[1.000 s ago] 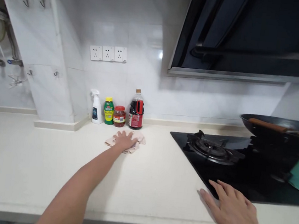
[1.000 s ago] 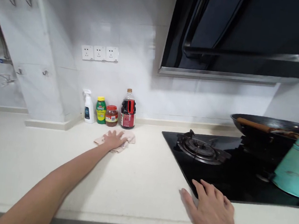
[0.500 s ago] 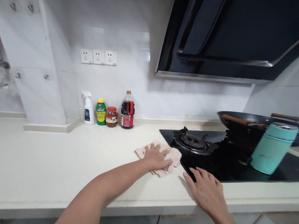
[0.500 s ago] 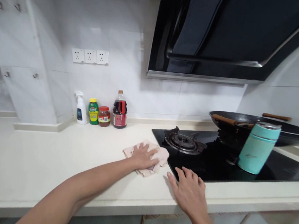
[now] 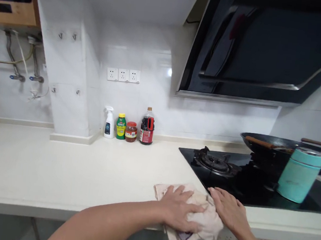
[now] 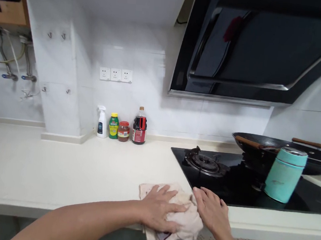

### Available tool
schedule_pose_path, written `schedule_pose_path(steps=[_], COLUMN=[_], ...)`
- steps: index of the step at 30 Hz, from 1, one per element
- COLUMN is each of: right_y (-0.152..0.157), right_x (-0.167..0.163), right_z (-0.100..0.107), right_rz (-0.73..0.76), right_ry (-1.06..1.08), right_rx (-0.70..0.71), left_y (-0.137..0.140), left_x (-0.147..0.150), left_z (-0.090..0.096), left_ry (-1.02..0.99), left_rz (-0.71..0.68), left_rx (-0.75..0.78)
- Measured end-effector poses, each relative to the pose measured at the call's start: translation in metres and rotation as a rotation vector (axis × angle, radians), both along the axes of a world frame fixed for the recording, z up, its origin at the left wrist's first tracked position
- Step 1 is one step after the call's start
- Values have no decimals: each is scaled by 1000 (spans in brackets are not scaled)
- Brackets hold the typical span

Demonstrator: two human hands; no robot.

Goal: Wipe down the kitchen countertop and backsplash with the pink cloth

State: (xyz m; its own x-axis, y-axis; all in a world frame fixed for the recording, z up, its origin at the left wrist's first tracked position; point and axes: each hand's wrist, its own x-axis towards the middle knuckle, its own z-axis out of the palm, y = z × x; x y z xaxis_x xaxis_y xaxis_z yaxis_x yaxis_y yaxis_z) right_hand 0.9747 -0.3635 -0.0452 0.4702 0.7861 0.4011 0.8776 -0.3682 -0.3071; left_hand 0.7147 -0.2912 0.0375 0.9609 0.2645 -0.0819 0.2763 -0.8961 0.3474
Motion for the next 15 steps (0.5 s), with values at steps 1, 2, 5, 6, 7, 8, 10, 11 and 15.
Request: schedule_pose_path(steps=[1,2,5,6,7,8,10,11,15], right_y=[0,-1,-2,-2,-2,-2,-2,-1,0], right_x=[-1,-3,-6,-6,-6,-6,-7,-7,-11], right_z=[-1,-2,-3,-4,-4,-4,-5,-5,-4], right_rz=[1,6,17,21,28,34,33,27,1], right_ry=[-56,-111,-220,-236,-245,-248,-235,-223,-180], right_rx=[-7,-8,-1,-2,-4,-1,15,27,71], left_y=[3,7,27,37,48,61,90,105,167], left_x=[-11,-21,-48,-55,-62,-68,-77,-80,-87], left_z=[1,3,6,6,7,7,8,9,13], left_ry=[-5,-9,-14,-11,-5,3,29,43,66], left_rz=[-4,5,92,131,173,219,340,408,667], left_rx=[3,5,19,34,56,85,163,199,273])
